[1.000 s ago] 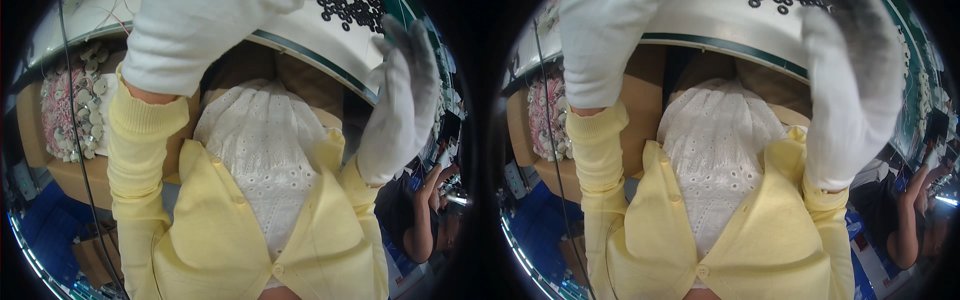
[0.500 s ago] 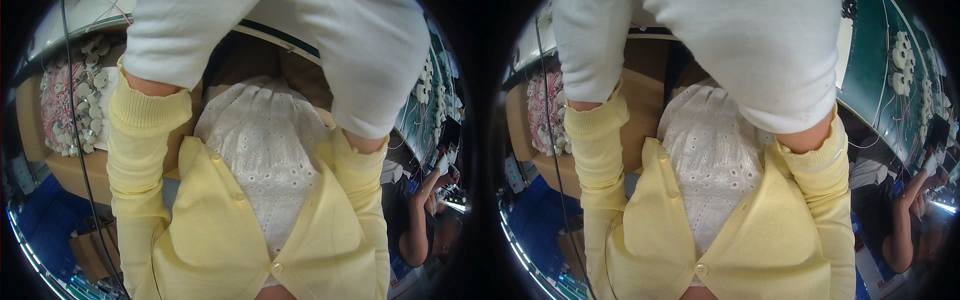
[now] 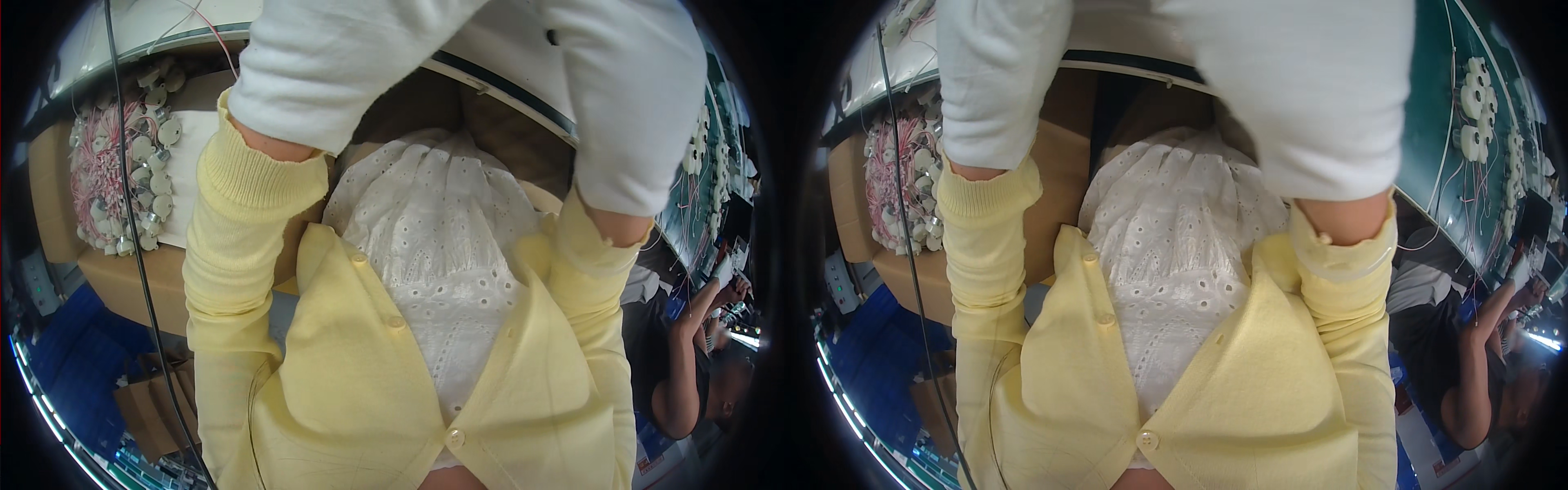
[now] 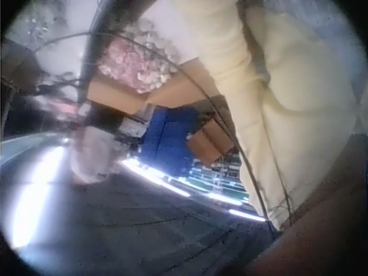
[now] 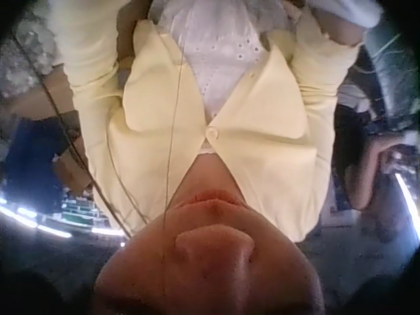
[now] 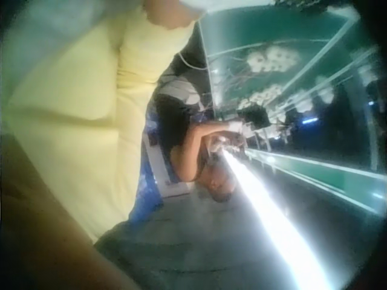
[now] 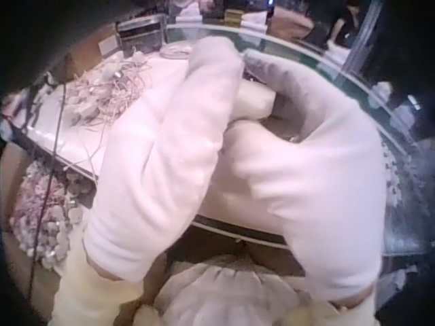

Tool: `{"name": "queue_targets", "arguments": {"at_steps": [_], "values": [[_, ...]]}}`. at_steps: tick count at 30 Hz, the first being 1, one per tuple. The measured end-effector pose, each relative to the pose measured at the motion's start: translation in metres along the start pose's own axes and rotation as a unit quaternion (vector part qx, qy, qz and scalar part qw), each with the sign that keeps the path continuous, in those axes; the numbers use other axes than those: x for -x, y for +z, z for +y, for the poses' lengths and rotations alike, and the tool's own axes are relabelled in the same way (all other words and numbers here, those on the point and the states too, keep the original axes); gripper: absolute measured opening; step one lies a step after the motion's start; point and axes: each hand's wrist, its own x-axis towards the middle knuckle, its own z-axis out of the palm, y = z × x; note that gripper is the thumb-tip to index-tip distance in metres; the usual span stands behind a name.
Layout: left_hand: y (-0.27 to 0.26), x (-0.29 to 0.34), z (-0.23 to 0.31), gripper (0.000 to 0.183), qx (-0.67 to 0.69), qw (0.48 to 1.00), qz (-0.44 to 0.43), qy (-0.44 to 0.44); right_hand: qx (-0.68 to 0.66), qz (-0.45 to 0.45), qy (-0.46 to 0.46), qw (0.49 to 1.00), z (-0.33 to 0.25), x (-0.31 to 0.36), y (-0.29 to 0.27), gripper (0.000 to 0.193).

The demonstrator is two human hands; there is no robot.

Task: The person assembles small electrical components at a workstation. They pick up white cylindrical parts with wires and black washers, insert the washers into the parts, and place the assembled units on the table. The person also uses a brush to apply a substance from a container onto the components.

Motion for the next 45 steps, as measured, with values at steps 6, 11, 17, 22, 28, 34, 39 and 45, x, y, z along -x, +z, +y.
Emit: {"name": "queue_targets", "arguments": {"at_steps": [6, 11, 17, 22, 28, 34, 39, 45], "values": [[0.000, 0.000, -0.001, 0.034, -0.005, 1.000, -0.008, 0.001, -0.014, -0.072, -0.035, 0.997, -0.007, 0.022, -0.030, 0.048], [-0.004, -0.003, 0.006, 0.035, -0.030, 0.999, -0.003, -0.011, 0.010, -0.130, -0.047, 0.990, -0.015, 0.037, -0.044, 0.050], [0.002, -0.003, -0.018, 0.034, 0.007, 0.999, 0.040, 0.035, -0.007, -0.028, 0.015, 0.999, 0.007, 0.018, -0.017, 0.052], [-0.011, -0.005, -0.010, 0.028, 0.017, 0.999, -0.029, 0.040, -0.071, -0.002, 0.029, 0.997, 0.021, 0.009, -0.018, 0.054], [-0.021, -0.004, 0.005, 0.021, -0.087, 0.984, 0.005, 0.154, -0.324, -0.031, -0.046, 0.944, 0.043, 0.023, -0.087, 0.056], [-0.056, -0.030, -0.026, 0.019, -0.460, 0.789, -0.031, 0.406, -0.330, -0.058, 0.111, 0.936, 0.036, 0.056, -0.105, 0.067], [-0.061, -0.017, -0.012, 0.026, -0.653, 0.701, -0.046, 0.282, -0.148, -0.060, 0.299, 0.941, -0.007, 0.042, -0.077, 0.074], [-0.061, -0.014, -0.007, 0.030, -0.651, 0.708, -0.031, 0.271, -0.089, -0.035, 0.303, 0.948, 0.015, 0.028, -0.061, 0.046]]}}
